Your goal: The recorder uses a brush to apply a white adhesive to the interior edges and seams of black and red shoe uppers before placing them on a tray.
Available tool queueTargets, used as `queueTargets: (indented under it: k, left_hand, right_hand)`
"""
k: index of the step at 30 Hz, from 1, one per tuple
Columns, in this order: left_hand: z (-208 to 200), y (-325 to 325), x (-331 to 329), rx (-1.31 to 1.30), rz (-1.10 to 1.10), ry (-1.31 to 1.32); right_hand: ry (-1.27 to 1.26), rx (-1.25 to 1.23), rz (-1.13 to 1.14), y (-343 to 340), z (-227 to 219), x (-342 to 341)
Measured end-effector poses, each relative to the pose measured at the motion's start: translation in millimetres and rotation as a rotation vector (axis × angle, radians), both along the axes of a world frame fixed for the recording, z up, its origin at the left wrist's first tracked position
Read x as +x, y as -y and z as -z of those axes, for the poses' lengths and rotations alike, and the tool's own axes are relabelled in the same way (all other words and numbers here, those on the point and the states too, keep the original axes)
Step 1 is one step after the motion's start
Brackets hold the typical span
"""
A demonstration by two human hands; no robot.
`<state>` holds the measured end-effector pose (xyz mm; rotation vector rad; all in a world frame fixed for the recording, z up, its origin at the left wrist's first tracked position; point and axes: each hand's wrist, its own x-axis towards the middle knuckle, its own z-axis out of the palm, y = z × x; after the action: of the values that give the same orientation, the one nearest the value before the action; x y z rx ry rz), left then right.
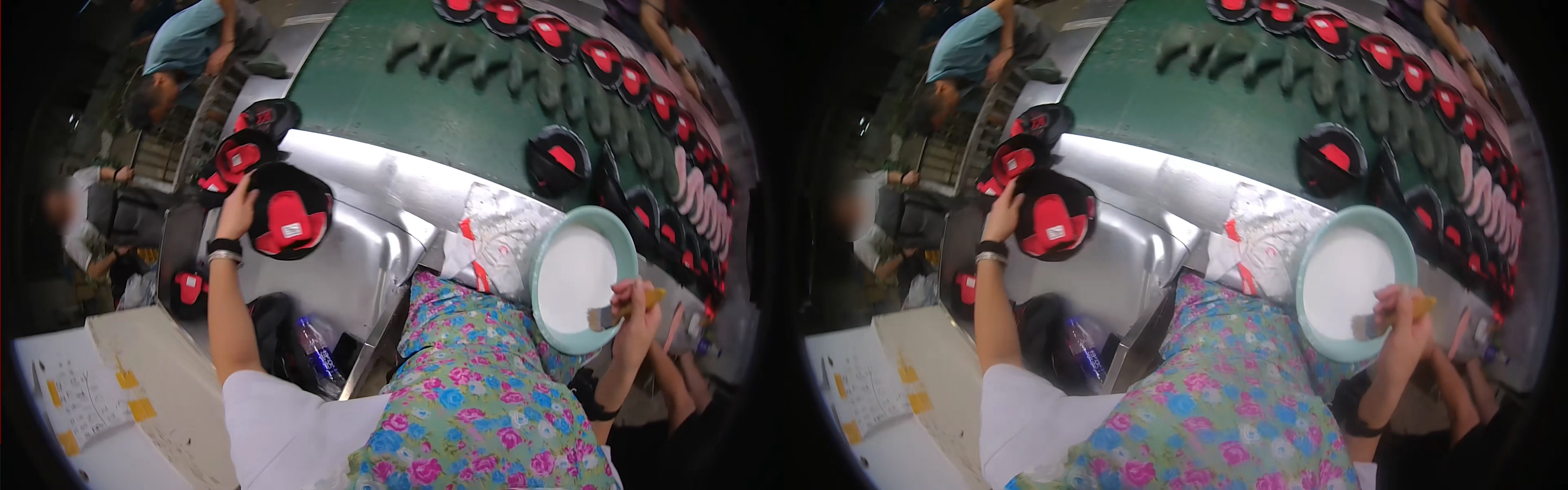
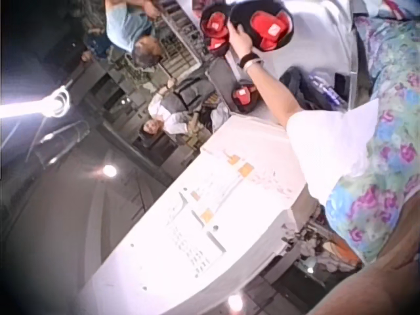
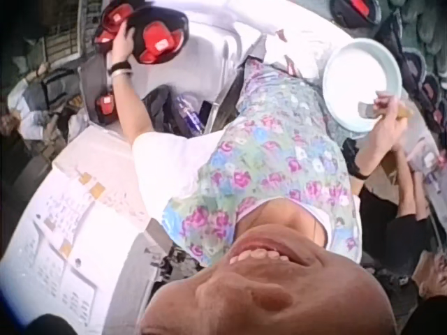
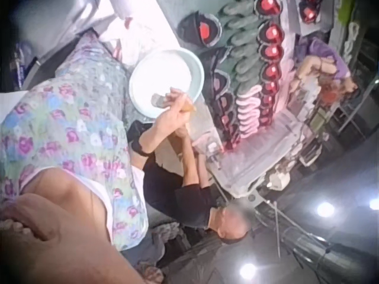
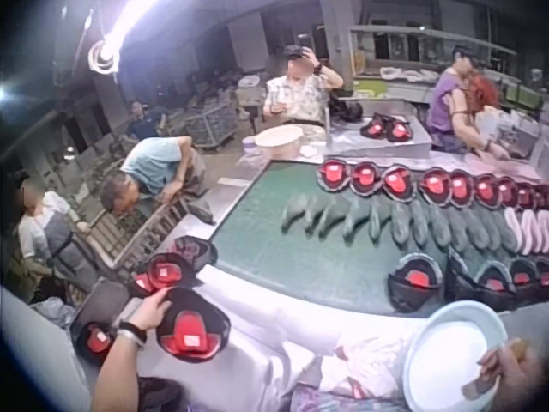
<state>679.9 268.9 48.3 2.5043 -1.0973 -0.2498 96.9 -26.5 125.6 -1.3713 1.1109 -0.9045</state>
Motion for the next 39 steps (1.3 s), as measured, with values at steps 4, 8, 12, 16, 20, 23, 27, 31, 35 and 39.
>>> queueTargets:
  k: [4,8,12,16,20,23,27,31,35,39]
  left_hand:
    - [112,71,-12,-0.074,0.193,-0.206]
    - [114,88,-29,-0.326,-0.115,-0.489]
    - [59,96,-91,0.268,-0.16,0.38]
    - [45,86,-128,0.187,-0.081,0.557]
    - [27,78,-180,0.205,0.084,-0.195]
    - [75,36,-188,0.015,-0.043,-0.181]
    - [86,14,-187,-0.242,-0.184,-0.601]
    - [59,40,-144,-0.18,0.025,-0.336]
    - [64,101,-88,0.353,0.336,0.078]
    - [0,163,-123,-0.077,0.46,0.287]
  right_hand:
    - [-0.04,0.042,-0.079,-5,1,13]
    - [-0.106,0.016,-0.017,-9,-3,6]
    - [-0.171,0.056,0.019,-3,5,3]
    - [-0.2,0.049,-0.051,-4,5,30]
    - [-0.227,0.04,-0.041,-5,3,23]
    - [-0.193,0.043,0.029,2,6,20]
    - [-0.232,0.039,-0.024,2,12,18]
    - [-0.199,0.002,-0.077,0,15,17]
    - [-0.08,0.044,-0.057,-6,12,8]
    - [-0.129,-0.007,-0.079,-6,5,13]
